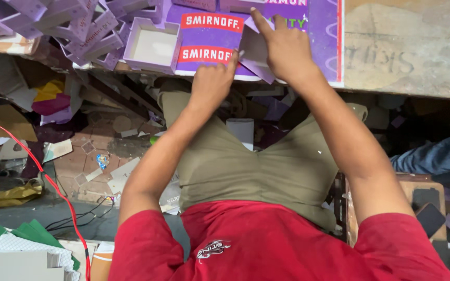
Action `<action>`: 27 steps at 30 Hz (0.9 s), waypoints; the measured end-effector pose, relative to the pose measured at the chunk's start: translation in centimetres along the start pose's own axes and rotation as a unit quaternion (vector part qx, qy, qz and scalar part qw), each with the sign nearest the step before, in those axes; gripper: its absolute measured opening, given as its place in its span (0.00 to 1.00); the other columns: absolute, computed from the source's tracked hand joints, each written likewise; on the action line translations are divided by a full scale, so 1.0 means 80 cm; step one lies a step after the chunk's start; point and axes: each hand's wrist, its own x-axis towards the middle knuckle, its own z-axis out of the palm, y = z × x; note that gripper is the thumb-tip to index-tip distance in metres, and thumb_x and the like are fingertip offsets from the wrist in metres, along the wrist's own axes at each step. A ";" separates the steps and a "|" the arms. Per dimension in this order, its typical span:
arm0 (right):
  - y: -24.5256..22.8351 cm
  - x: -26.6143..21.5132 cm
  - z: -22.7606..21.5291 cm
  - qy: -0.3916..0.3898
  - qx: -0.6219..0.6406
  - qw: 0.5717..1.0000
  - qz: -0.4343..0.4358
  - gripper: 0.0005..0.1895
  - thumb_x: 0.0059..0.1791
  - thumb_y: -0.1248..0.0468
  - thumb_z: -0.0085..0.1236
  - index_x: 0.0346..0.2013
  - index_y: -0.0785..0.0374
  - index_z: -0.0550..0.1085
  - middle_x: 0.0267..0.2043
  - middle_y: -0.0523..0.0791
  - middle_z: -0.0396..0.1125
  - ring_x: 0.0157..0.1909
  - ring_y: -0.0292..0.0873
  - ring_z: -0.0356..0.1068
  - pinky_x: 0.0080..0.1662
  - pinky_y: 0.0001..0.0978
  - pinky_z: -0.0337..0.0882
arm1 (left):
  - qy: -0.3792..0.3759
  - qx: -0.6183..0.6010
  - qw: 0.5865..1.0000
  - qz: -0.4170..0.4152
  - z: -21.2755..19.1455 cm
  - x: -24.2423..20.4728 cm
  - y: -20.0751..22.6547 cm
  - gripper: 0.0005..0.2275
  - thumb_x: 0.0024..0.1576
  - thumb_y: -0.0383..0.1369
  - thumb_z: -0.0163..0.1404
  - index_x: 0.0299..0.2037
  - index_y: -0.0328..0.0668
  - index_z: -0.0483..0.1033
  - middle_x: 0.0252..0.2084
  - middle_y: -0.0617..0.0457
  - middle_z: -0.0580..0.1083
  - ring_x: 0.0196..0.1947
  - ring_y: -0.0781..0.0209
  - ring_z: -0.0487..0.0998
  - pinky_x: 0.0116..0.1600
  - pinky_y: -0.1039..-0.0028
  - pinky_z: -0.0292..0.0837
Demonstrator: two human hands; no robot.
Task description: The person sits on the floor and repeatedly assembles small purple cardboard boxes by folding flaps and pressing edges together. They handle the boxes one at a time, occasionally using a small wooden stick to press seams, and place finished units on the table.
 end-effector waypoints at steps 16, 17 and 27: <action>0.034 0.023 0.004 -0.088 0.206 0.974 -0.031 0.40 0.51 0.62 0.45 0.80 0.50 0.52 0.46 0.65 0.68 0.47 0.73 0.67 0.55 0.64 0.65 | 0.093 -0.121 0.985 0.083 0.036 0.017 0.023 0.20 0.57 0.27 0.48 0.60 0.32 0.74 0.20 0.52 0.74 0.20 0.54 0.77 0.26 0.65 0.69; 0.031 0.022 0.004 -0.082 0.188 0.978 -0.032 0.39 0.52 0.62 0.45 0.80 0.50 0.52 0.46 0.66 0.68 0.48 0.73 0.67 0.55 0.64 0.64 | 0.096 -0.153 0.980 0.088 0.032 0.014 0.032 0.19 0.56 0.27 0.48 0.59 0.33 0.74 0.22 0.51 0.74 0.22 0.52 0.77 0.27 0.64 0.70; 0.026 0.021 0.000 -0.043 0.212 0.975 -0.046 0.39 0.49 0.64 0.46 0.77 0.56 0.57 0.41 0.65 0.69 0.42 0.70 0.69 0.51 0.62 0.67 | 0.059 -0.025 0.996 0.062 0.051 0.038 -0.006 0.20 0.54 0.29 0.49 0.57 0.32 0.76 0.19 0.56 0.75 0.17 0.58 0.76 0.23 0.65 0.67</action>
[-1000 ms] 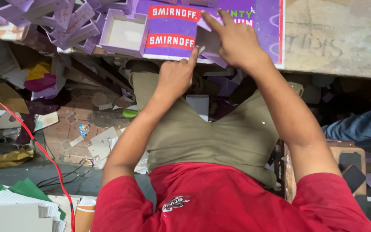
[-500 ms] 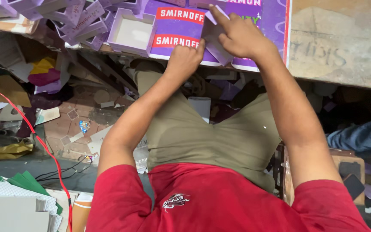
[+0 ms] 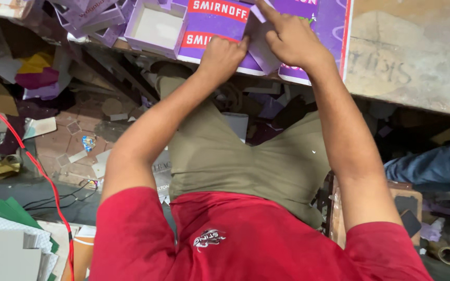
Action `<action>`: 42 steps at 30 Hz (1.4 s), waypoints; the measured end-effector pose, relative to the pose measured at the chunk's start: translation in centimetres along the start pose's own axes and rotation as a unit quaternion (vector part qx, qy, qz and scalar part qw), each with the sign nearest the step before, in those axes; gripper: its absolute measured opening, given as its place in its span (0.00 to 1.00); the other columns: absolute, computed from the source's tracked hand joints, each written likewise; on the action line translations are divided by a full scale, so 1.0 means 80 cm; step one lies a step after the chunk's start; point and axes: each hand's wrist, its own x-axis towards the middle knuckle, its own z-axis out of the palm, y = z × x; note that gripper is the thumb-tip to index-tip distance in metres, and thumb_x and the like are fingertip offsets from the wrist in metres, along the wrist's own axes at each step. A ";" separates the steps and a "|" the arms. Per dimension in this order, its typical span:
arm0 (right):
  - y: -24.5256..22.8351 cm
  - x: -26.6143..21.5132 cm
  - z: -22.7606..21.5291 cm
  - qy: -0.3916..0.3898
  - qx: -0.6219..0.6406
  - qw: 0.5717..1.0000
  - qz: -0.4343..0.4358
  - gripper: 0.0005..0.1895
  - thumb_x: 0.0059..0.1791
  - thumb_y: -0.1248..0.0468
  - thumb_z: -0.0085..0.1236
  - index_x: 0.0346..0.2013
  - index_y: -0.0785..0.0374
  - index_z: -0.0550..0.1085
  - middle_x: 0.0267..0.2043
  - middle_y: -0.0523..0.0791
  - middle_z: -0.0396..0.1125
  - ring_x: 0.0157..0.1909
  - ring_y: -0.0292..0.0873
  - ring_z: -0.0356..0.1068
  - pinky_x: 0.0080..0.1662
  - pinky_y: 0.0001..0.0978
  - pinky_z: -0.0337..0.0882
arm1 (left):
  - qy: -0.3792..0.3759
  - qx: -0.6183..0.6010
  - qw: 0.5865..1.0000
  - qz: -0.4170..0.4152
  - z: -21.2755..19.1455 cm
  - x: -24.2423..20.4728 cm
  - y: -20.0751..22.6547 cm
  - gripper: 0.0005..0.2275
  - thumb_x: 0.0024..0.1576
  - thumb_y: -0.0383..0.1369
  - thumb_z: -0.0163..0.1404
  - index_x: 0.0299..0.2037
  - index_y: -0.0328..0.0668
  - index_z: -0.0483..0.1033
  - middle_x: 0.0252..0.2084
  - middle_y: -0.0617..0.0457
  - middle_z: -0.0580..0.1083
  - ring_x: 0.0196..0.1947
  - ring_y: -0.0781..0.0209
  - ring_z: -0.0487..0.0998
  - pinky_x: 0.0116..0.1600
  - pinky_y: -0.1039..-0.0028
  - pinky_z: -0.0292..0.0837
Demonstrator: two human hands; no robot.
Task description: The person sits on the floor and repeatedly assembles small purple cardboard boxes by folding flaps and pressing edges together. They handle the boxes one at a time, occasionally using a small wooden stick to press seams, and place finished units on the table.
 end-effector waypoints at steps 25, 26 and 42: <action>0.062 -0.002 0.030 0.074 0.097 0.989 0.087 0.23 0.58 0.57 0.49 0.66 0.63 0.71 0.56 0.59 0.73 0.56 0.60 0.73 0.58 0.49 0.72 | 0.015 -0.311 0.950 -0.036 -0.067 -0.041 0.052 0.16 0.60 0.34 0.53 0.58 0.44 0.72 0.30 0.43 0.77 0.31 0.39 0.79 0.32 0.53 0.71; 0.080 -0.004 0.030 0.084 0.154 0.976 0.131 0.26 0.58 0.52 0.50 0.65 0.65 0.70 0.55 0.57 0.73 0.55 0.57 0.74 0.57 0.47 0.72 | 0.049 -0.312 0.948 -0.039 -0.075 -0.042 0.044 0.16 0.60 0.35 0.53 0.58 0.45 0.72 0.34 0.42 0.78 0.34 0.39 0.80 0.33 0.53 0.71; 0.095 -0.111 0.091 0.282 0.060 0.953 0.094 0.39 0.34 0.44 0.87 0.49 0.62 0.81 0.76 0.56 0.48 0.72 0.60 0.55 0.70 0.51 0.62 | 0.104 -0.329 0.931 -0.118 -0.051 0.018 -0.019 0.18 0.56 0.17 0.48 0.58 0.34 0.73 0.44 0.41 0.71 0.45 0.41 0.76 0.47 0.56 0.73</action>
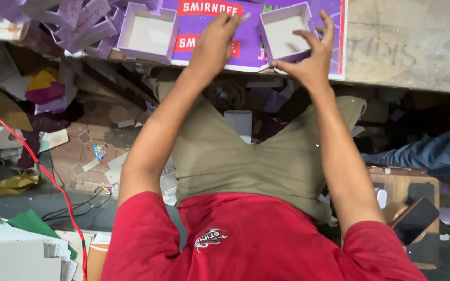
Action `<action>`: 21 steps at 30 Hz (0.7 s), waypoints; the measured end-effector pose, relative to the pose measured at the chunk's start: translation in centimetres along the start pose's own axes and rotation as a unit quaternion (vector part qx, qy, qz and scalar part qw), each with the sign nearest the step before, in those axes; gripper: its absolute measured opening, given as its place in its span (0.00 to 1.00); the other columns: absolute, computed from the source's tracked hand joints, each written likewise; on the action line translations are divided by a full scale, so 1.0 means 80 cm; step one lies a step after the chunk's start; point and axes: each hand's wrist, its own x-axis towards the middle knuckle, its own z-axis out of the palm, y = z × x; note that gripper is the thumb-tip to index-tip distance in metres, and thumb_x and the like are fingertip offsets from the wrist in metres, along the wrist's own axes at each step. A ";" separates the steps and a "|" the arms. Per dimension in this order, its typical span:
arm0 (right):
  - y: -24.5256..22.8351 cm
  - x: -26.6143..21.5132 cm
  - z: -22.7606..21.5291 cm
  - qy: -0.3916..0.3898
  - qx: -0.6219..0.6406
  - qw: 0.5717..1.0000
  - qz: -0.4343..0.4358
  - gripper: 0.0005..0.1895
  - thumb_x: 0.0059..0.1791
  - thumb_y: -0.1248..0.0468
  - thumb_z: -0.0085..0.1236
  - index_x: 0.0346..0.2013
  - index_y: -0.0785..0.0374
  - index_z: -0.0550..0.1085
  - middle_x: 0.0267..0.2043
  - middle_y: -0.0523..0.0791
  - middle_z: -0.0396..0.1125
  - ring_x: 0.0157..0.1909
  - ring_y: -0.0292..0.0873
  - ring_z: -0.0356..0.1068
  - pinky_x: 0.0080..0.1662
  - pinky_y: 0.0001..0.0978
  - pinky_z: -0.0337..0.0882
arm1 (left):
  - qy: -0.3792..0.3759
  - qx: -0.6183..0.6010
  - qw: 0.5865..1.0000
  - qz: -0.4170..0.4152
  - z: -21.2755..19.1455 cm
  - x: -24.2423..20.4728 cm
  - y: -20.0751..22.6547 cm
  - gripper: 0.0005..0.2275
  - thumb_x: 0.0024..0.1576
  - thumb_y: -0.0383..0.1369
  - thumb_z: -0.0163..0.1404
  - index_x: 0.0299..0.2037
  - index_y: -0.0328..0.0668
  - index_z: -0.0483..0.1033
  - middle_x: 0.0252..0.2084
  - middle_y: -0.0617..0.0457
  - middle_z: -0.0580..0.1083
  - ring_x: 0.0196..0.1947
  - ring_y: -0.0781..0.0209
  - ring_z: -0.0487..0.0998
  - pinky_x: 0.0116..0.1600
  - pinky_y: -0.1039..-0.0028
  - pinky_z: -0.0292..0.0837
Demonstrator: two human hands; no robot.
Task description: The person sits on the floor and repeatedly assembles small purple cardboard boxes by folding flaps and pressing edges together. They handle the boxes one at a time, occasionally using a small wooden stick to press seams, and place finished units on the table.
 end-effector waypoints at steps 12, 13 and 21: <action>-0.007 -0.007 0.004 -0.023 -0.072 0.997 -0.030 0.32 0.34 0.44 0.85 0.33 0.66 0.80 0.61 0.40 0.70 0.64 0.56 0.58 0.61 0.48 0.66 | -0.027 0.120 0.991 0.056 0.077 0.037 -0.032 0.22 0.51 0.18 0.52 0.57 0.41 0.76 0.42 0.46 0.73 0.45 0.46 0.76 0.46 0.58 0.72; -0.008 -0.006 0.003 -0.023 -0.074 0.996 -0.031 0.31 0.34 0.44 0.85 0.31 0.66 0.80 0.60 0.39 0.71 0.64 0.56 0.58 0.61 0.48 0.66 | -0.026 0.126 0.990 0.054 0.079 0.035 -0.029 0.23 0.49 0.18 0.53 0.57 0.40 0.76 0.43 0.47 0.73 0.45 0.47 0.75 0.46 0.58 0.72; -0.011 -0.006 0.002 -0.026 -0.093 0.995 -0.020 0.29 0.32 0.44 0.84 0.26 0.64 0.78 0.57 0.39 0.71 0.64 0.56 0.57 0.61 0.49 0.65 | -0.044 0.116 0.992 0.024 0.065 0.012 0.026 0.24 0.47 0.17 0.52 0.57 0.34 0.75 0.44 0.48 0.72 0.44 0.47 0.74 0.47 0.59 0.72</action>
